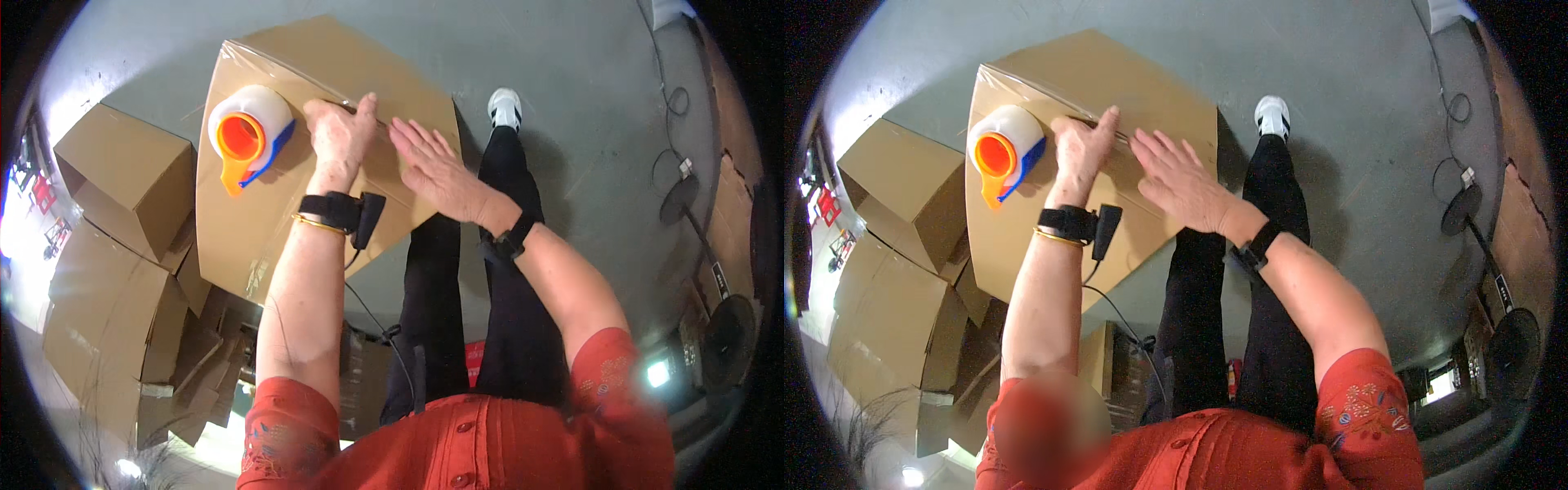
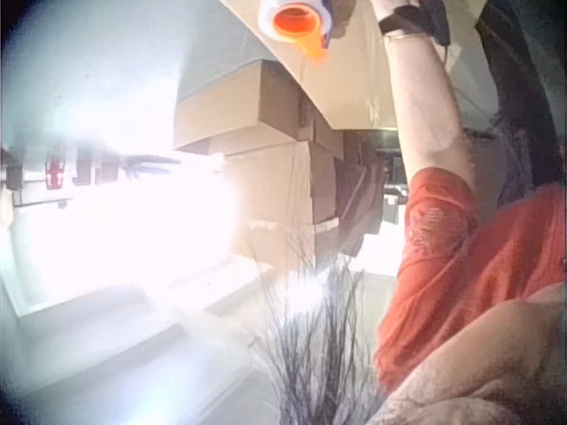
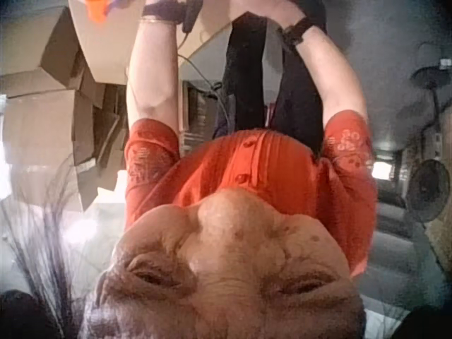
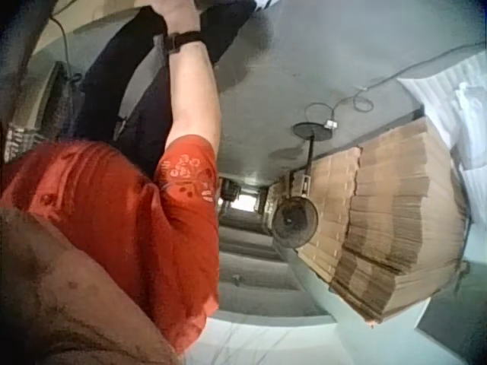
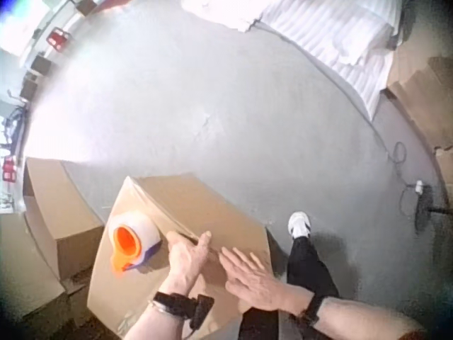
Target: Use a handheld tape dispenser to seal the seams of cardboard boxes.
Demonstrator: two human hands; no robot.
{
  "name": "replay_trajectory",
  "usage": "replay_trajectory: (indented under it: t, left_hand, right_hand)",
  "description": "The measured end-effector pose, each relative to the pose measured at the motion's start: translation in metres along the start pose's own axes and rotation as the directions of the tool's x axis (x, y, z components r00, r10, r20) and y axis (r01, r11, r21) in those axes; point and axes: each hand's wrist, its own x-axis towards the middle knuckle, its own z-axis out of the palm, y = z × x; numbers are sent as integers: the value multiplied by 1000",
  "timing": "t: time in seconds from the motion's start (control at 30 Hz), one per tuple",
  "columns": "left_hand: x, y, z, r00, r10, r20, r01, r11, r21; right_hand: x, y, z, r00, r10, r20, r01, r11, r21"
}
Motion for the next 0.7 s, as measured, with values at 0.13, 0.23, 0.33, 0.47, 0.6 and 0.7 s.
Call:
replay_trajectory:
  t: [0.13,0.23,0.33,0.47,0.6,0.7]
  left_hand:
    - [0,7,1,986,-156,60,158,987,-29]
    - [1,6,2,989,-139,58,140,990,-27]
    - [3,-6,4,992,-120,25,121,992,-30]
    - [-6,-17,-7,995,-50,86,63,985,-160]
    - [-77,7,2,749,607,-266,-533,790,303]
    - [-112,17,4,534,823,195,-817,444,368]
  right_hand:
    - [2,24,-13,993,15,116,-41,972,231]
    - [4,47,-17,986,152,62,-160,973,168]
    - [-7,65,-29,982,163,-90,-132,950,283]
    - [-58,91,-23,776,513,-368,-162,725,669]
    - [-112,96,5,675,693,-252,-370,614,697]
    - [-125,67,25,725,670,-156,-381,580,720]
